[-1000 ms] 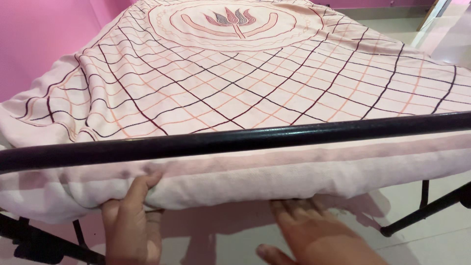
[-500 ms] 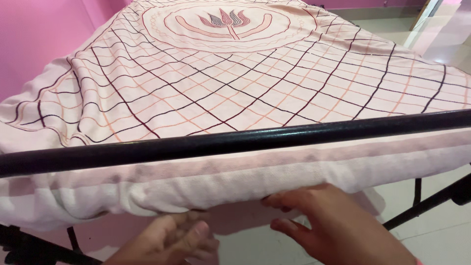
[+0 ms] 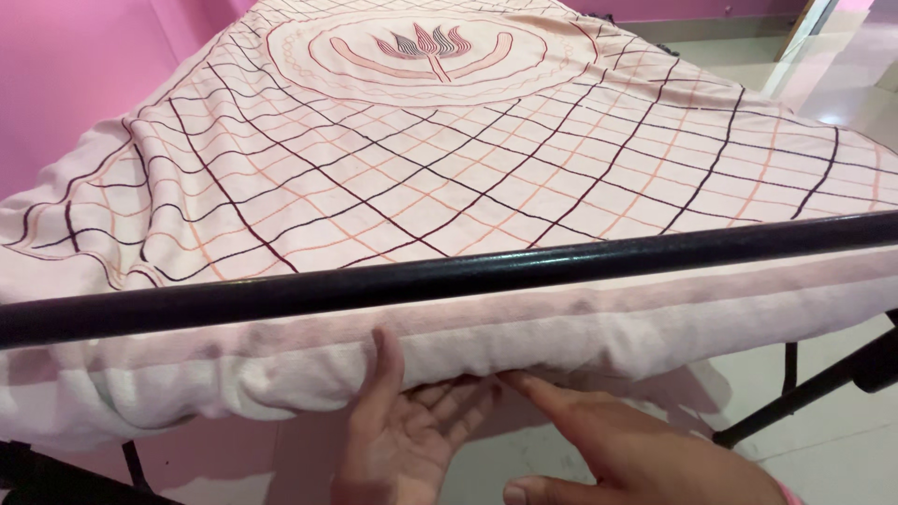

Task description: The person tucks a patterned bedsheet under the mattress of a metal-framed bed. They work along the side and corner edges, pulling the fabric taut and smoothing it to secure it under the mattress.

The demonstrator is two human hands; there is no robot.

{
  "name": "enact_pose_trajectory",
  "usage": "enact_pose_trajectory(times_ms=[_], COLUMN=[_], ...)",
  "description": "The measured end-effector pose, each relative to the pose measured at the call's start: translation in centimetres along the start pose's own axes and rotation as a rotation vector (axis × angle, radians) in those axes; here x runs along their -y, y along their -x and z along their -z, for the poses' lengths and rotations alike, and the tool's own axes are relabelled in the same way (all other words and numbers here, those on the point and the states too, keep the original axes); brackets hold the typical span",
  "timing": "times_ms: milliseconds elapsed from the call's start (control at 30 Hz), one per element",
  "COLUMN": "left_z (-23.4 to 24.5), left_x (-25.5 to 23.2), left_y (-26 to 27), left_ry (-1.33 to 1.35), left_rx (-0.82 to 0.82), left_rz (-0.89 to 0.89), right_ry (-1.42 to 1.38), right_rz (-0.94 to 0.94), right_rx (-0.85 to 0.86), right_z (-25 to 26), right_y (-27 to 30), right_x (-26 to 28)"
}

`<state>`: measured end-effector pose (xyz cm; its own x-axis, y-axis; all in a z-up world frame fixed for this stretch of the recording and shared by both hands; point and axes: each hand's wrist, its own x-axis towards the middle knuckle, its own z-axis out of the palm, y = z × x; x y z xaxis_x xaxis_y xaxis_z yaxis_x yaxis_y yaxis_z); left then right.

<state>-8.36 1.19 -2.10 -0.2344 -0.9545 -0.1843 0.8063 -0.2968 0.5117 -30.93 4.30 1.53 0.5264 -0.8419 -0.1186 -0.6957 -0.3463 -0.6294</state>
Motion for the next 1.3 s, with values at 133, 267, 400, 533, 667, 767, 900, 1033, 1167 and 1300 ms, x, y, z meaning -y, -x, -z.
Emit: enact_pose_trajectory(times_ms=[133, 267, 400, 533, 667, 767, 900, 1033, 1167, 1300], left_z=[-3.1, -4.3, -3.7, -2.5, -1.9, -2.0, -2.0, -2.3, -2.8, -3.3], left_x=[0.7, 0.6, 0.7, 0.9, 1.0, 1.2, 1.4, 0.8, 0.3, -0.2], left_y=[-0.3, -0.4, -0.7, -1.3, -1.6, -1.9, -1.8, -1.3, -0.7, -0.6], left_ry=[-0.096, -0.069, -0.05, -0.06, -0.088, -0.074, -0.068, -0.049, -0.011, -0.074], left_rx=[-0.316, -0.366, -0.235, -0.217, -0.239, -0.325, -0.259, -0.228, -0.279, -0.462], left_rz=[-0.147, -0.206, -0.256, -0.25, -0.268, -0.266, -0.287, -0.269, -0.295, -0.278], right_ry=[-0.469, -0.986, -1.607, -1.943, -1.919, -1.937, -1.875, -1.952, -2.074, -2.063], right_rz=[0.11, 0.129, 0.129, -0.142, -0.366, -0.148, -0.161, 0.058, 0.52, -0.093], right_rx=[0.092, 0.119, -0.133, -0.55, -0.931, -1.009, -1.08, -0.884, -0.412, -0.823], right_z=[-0.5, -0.7, -1.2, -1.2, -1.1, -0.6, -0.8, -0.9, -0.5, 0.8], right_y=[-0.7, -2.0, -3.2, -4.0, -3.5, -2.9, -3.3, -3.7, -3.9, -4.0], right_x=[-0.6, -0.8, -0.4, 0.2, 0.8, 0.8, -0.1, -4.0, -7.1, -5.3])
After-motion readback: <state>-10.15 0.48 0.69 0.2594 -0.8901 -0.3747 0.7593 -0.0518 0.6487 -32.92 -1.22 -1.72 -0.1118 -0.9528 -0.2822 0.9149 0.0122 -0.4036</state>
